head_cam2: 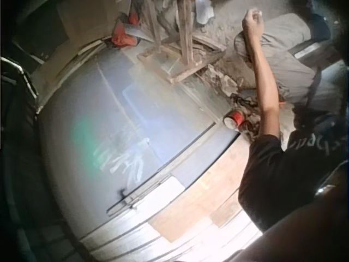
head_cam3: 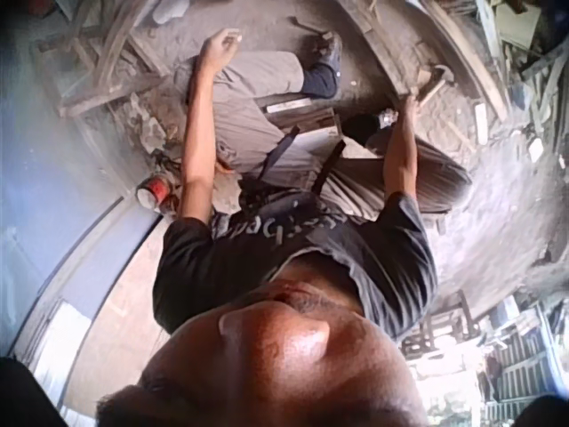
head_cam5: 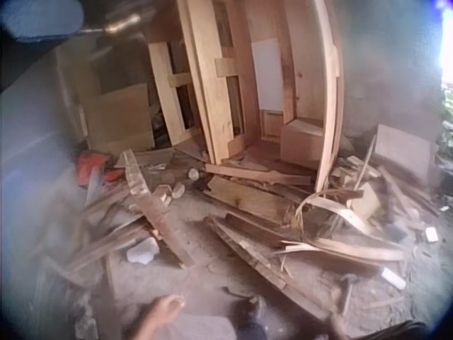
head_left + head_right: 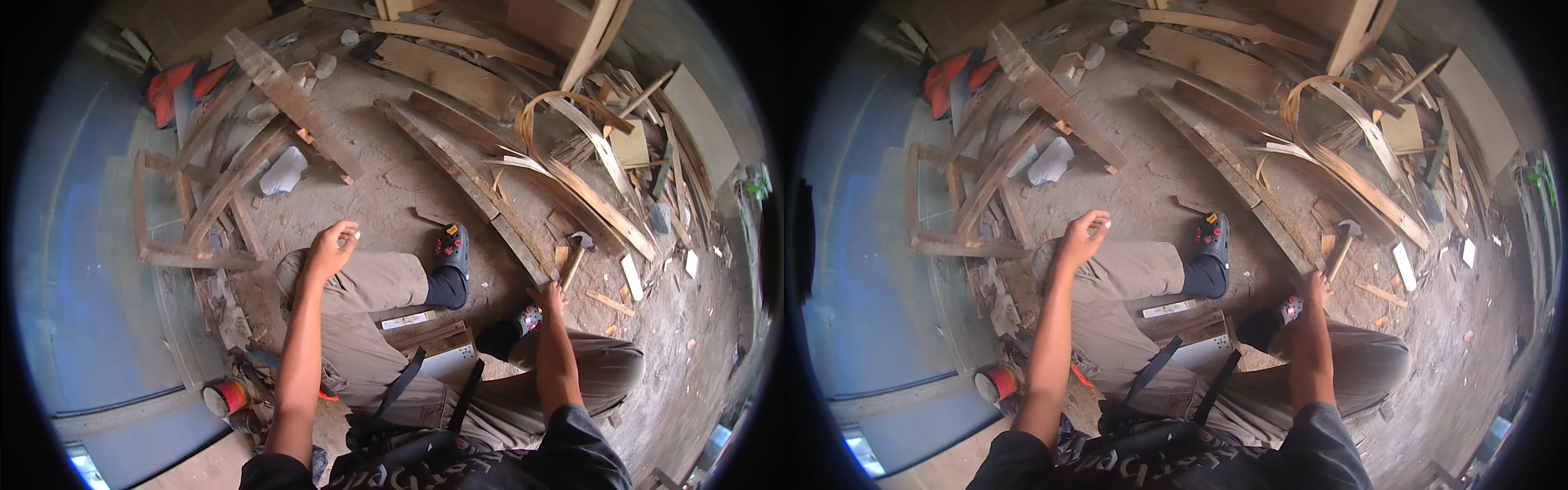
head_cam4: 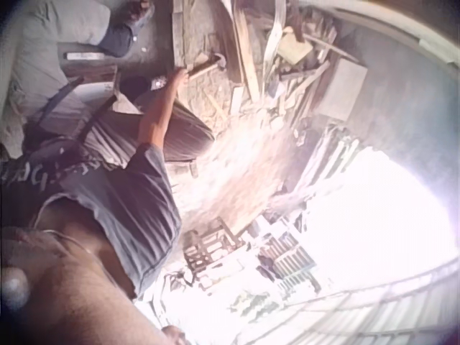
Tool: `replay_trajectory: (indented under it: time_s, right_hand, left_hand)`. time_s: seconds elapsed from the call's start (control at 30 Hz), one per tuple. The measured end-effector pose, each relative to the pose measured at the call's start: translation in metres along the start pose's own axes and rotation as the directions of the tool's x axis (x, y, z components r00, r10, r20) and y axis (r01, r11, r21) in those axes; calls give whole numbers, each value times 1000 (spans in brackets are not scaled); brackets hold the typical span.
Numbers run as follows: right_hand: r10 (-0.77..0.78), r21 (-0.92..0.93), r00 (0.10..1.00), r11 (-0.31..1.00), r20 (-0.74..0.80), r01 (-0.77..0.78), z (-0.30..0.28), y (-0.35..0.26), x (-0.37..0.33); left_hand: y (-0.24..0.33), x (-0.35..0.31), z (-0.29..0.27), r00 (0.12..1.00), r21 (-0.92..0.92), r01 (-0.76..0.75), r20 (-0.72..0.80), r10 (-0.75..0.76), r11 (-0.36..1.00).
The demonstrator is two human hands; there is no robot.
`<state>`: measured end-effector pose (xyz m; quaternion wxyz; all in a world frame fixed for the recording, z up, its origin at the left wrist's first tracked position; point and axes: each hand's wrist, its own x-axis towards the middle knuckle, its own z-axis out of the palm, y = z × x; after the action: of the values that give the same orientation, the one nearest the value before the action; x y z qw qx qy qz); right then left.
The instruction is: The person sits on the floor and uses a hammer to repeatedly strike a long wooden plank, then uses a hand saw to cut the plank. The person handles the wood and tools directly while seated.
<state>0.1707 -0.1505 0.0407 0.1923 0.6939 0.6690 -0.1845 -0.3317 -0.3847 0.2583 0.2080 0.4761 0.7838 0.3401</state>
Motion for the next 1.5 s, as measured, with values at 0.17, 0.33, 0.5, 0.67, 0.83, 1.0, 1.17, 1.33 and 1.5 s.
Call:
replay_trajectory:
  time_s: [0.17, 0.33, 0.5, 0.67, 0.83, 1.0, 1.17, 1.33, 1.5]
  right_hand:
    - [-97, -47, 992, 995, -82, 93, 25, 27, 28]
    - [-225, 5, 951, 973, -211, 231, 28, 42, 29]
    - [-347, 21, 907, 932, -239, 362, -11, 33, 10]
    - [-404, 25, 875, 905, -269, 425, -80, 34, -12]
    - [-436, -3, 768, 870, -469, 493, -168, 32, -66]
    - [-511, -172, 749, 856, -422, 487, -259, 53, -105]
    - [-686, -416, 573, 728, -448, 546, -315, 137, -125]
    - [-672, -337, 573, 736, -469, 587, -363, 159, -185]
    - [-726, -381, 539, 685, -428, 621, -369, 167, -184]
  left_hand:
    - [-16, 4, 22, 997, 26, 78, -10, -78, 997]
    - [-23, 17, 29, 996, 40, 84, -9, -84, 996]
    - [-43, 23, 32, 991, 100, 102, 72, -110, 990]
    - [-33, 30, 45, 995, 14, 66, 70, -67, 998]
    - [-21, 28, 53, 995, -82, -94, 20, 96, 992]
    - [13, 24, 88, 902, 91, -419, -70, 425, 904]
    - [77, 24, 139, 879, 224, -463, -10, 478, 857]
    - [144, 43, 171, 800, 398, -547, -11, 600, 736]
    - [161, 55, 193, 593, 487, -713, 37, 804, 504]
